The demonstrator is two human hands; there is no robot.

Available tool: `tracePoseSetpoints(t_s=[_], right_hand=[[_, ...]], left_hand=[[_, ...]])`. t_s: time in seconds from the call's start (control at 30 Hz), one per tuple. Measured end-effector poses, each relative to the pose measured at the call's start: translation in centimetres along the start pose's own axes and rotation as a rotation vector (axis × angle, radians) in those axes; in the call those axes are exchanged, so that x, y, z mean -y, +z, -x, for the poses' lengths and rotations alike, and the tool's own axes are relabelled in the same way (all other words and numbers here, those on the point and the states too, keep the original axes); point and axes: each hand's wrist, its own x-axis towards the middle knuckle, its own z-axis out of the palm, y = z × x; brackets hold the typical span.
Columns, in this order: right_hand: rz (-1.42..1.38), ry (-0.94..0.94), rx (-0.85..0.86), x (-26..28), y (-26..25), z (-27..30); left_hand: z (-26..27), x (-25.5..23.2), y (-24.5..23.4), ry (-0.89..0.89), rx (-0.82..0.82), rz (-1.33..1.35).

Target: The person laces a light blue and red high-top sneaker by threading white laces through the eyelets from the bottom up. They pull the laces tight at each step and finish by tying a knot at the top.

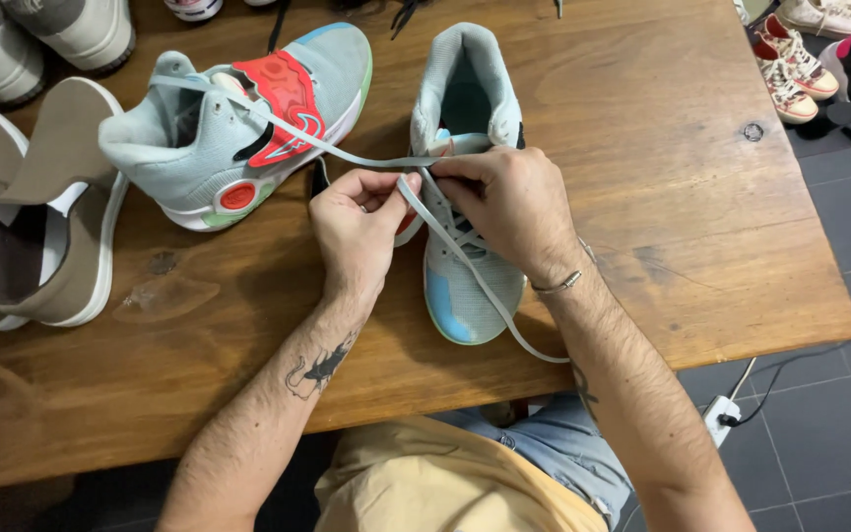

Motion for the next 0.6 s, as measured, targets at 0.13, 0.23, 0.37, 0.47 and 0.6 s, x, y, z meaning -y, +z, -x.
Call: tracePoseSetpoints(t_s=[0.13,0.23,0.37,0.47,0.6], right_hand=[[-0.022,-0.078,-0.001,0.3,-0.4,-0.1],[-0.034,-0.093,0.001,-0.3,0.1,-0.2],[-0.035,-0.167,-0.071,-0.3,0.2,-0.1],[-0.054,-0.187,-0.1,-0.7,0.4,-0.1],[-0.087,-0.219,-0.161,-1.5,-0.5,0.6]], left_hand=[[0.1,0.3,0.2,-0.019,0.046,0.059],[-0.3,0.5,-0.4,0.024,0.082,0.009],[0.5,-2.0,-0.4,0.275,0.129,-0.085],[0.3,-2.1,-0.7,0.503,0.21,-0.272],[0.5,-2.3,-0.5,0.597,0.234,-0.376]])
